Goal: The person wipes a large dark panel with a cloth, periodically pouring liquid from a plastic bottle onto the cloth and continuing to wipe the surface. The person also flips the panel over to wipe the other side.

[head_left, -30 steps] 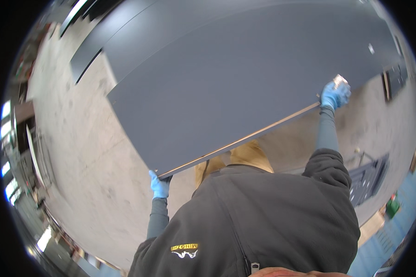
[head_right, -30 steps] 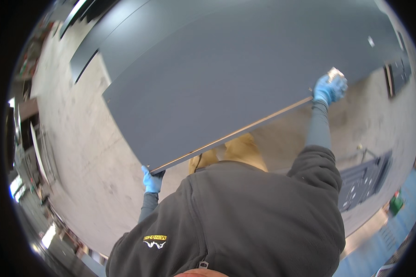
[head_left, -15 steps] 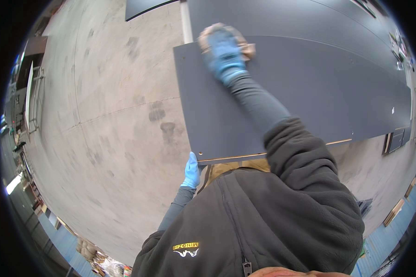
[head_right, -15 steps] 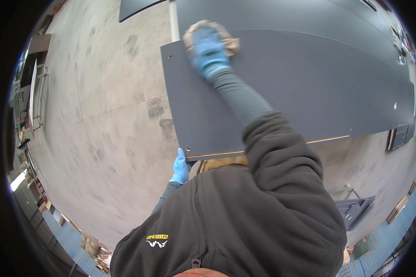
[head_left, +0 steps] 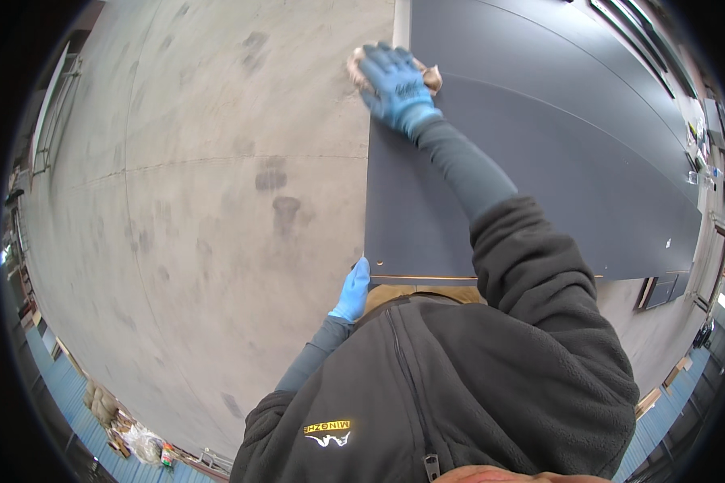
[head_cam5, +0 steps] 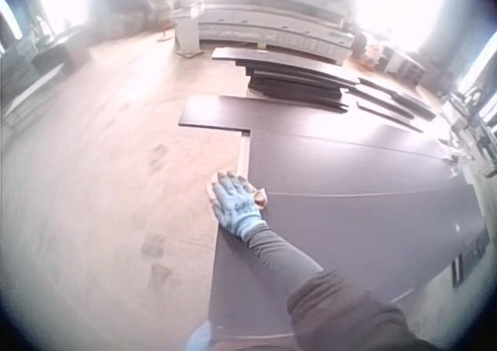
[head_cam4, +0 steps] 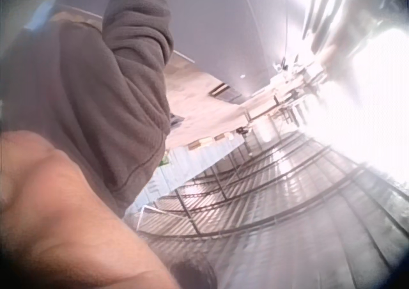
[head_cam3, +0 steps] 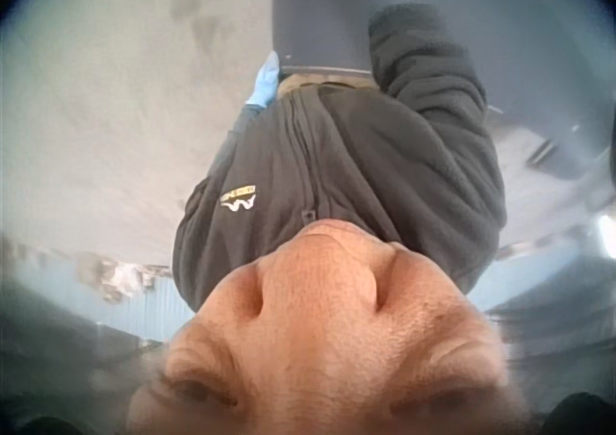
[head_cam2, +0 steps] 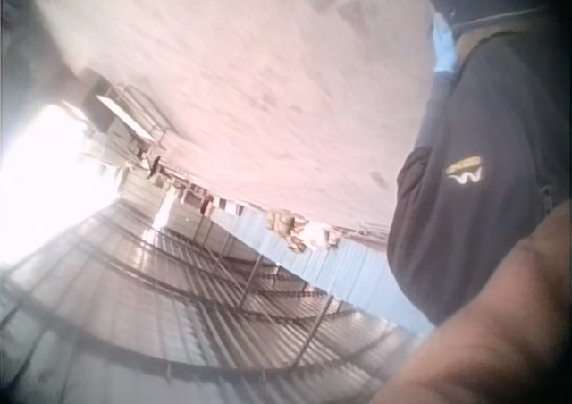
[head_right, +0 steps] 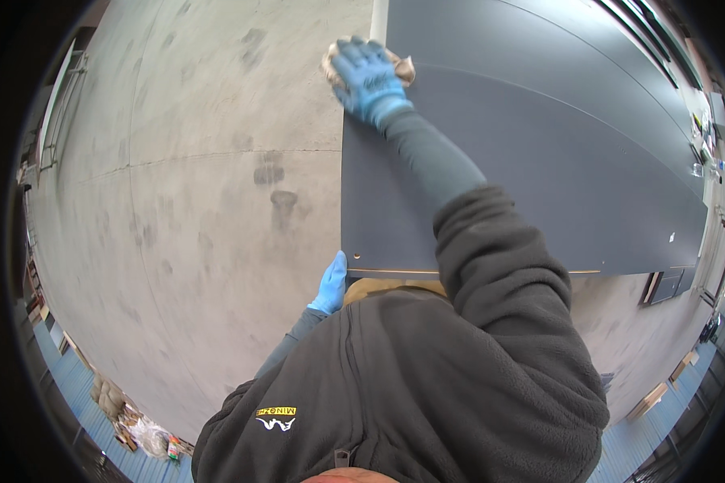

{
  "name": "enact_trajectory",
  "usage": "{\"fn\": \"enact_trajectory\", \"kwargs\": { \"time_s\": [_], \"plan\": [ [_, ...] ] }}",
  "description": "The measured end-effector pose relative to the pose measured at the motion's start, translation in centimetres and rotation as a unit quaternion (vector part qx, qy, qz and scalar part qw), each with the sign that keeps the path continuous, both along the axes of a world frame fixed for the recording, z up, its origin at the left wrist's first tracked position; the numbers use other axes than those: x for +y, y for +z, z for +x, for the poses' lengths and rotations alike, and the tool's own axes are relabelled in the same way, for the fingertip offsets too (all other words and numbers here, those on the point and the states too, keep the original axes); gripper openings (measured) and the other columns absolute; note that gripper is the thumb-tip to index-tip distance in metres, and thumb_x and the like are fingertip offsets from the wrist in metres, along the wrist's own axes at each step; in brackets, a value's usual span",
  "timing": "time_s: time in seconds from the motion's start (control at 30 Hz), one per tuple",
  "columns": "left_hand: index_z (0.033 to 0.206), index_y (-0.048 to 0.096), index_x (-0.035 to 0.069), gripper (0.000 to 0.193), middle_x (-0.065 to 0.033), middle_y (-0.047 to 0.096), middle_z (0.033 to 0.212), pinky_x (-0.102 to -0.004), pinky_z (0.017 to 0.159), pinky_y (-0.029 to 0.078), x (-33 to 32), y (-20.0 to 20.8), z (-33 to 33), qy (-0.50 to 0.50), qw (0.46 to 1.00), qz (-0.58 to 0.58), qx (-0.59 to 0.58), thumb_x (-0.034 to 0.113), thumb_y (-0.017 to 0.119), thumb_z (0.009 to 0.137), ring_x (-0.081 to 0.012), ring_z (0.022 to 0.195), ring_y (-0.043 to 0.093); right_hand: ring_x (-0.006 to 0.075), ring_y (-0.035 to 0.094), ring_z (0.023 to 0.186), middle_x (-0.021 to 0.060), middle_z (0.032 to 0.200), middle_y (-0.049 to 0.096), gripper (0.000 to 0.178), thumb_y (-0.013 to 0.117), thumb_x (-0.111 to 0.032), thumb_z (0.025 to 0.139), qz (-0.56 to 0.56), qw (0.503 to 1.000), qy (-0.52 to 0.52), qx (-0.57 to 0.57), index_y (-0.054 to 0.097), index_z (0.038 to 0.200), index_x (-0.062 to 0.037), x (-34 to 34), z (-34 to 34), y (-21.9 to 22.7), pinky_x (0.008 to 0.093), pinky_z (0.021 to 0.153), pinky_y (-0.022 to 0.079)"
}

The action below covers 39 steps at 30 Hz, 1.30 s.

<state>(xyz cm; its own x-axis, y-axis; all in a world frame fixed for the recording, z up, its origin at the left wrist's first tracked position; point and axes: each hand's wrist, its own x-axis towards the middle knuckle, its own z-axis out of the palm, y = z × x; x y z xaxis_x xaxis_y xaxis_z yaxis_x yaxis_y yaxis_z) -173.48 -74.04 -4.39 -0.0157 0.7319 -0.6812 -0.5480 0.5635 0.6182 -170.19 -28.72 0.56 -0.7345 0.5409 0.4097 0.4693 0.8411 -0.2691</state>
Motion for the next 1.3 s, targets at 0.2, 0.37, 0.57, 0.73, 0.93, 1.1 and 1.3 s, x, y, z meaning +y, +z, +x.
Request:
{"fn": "enact_trajectory", "kwargs": {
  "time_s": [0.2,0.37,0.57,0.73,0.93,1.1,1.3],
  "plan": [
    [0.15,0.058,-0.004,0.064,-0.0116,0.069,0.141,-0.0358,0.115,0.052,0.8,0.5,0.3,0.015,1.0,-0.014,0.022,0.05,0.04,0.12,-0.0198,0.127,0.067,0.0411,0.043,0.157,0.0227,0.169,0.047,0.062,0.067,-0.025,0.097,-0.062,0.996,0.056,-0.009,0.056,0.154,-0.0037,-9.2,3.1,1.6,0.0585,0.131,0.029],
    [0.154,0.054,-0.004,0.062,-0.0106,0.065,0.147,-0.0344,0.116,0.047,0.5,0.9,0.3,-0.005,1.0,-0.015,0.0,0.045,0.038,0.121,-0.0179,0.133,0.06,0.0407,0.041,0.16,0.0214,0.168,0.048,0.061,0.069,-0.02,0.093,-0.131,0.97,0.203,-0.003,0.06,0.151,-0.0028,-22.6,8.1,2.8,0.0608,0.131,0.03],
    [0.16,0.048,0.0,0.061,-0.0098,0.061,0.149,-0.035,0.117,0.048,1.0,1.7,0.4,-0.051,0.994,-0.015,0.099,0.046,0.036,0.12,-0.018,0.135,0.061,0.0392,0.043,0.159,0.0208,0.162,0.054,0.055,0.067,-0.02,0.091,-0.157,0.966,0.201,0.028,0.063,0.144,-0.003,-23.4,8.3,2.5,0.0598,0.13,0.034],
    [0.163,0.045,0.001,0.089,-0.012,0.058,0.154,-0.0425,0.122,0.046,1.3,2.9,0.5,0.05,0.995,-0.054,-0.066,0.074,0.037,0.112,-0.0236,0.141,0.057,0.0417,0.057,0.138,0.0217,0.137,0.063,0.046,0.073,-0.029,0.089,-0.282,0.944,-0.098,-0.138,0.069,0.127,-0.003,-13.7,12.3,5.5,0.0558,0.122,0.04],
    [0.168,0.04,0.005,0.111,-0.0173,0.052,0.163,-0.0521,0.126,0.039,-0.1,2.9,0.0,0.202,0.969,-0.063,-0.131,0.092,0.038,0.099,-0.0335,0.15,0.05,0.0377,0.057,0.139,0.0196,0.143,0.062,0.045,0.074,-0.024,0.088,-0.138,0.99,-0.033,-0.012,0.067,0.127,-0.0024,-21.0,13.1,2.4,0.0552,0.121,0.04],
    [0.17,0.035,0.009,0.116,-0.0144,0.045,0.169,-0.0504,0.129,0.034,-1.9,2.6,-2.8,0.279,0.949,-0.114,-0.089,0.096,0.041,0.094,-0.0333,0.153,0.045,0.0328,0.068,0.124,0.0163,0.126,0.071,0.031,0.066,-0.018,0.093,-0.163,0.96,0.224,-0.033,0.066,0.123,-0.0108,-29.8,1.8,-0.2,0.0519,0.102,0.052],
    [0.174,0.028,0.008,0.111,-0.0164,0.036,0.174,-0.0542,0.135,0.027,-3.4,4.8,-8.2,0.424,0.897,-0.106,-0.061,0.088,0.047,0.099,-0.038,0.16,0.036,0.0272,0.072,0.122,0.0172,0.131,0.075,0.04,0.064,-0.027,0.109,-0.763,0.628,0.008,0.153,0.066,0.144,-0.0077,-28.2,-2.3,7.6,0.041,0.101,0.057]
  ]
}}
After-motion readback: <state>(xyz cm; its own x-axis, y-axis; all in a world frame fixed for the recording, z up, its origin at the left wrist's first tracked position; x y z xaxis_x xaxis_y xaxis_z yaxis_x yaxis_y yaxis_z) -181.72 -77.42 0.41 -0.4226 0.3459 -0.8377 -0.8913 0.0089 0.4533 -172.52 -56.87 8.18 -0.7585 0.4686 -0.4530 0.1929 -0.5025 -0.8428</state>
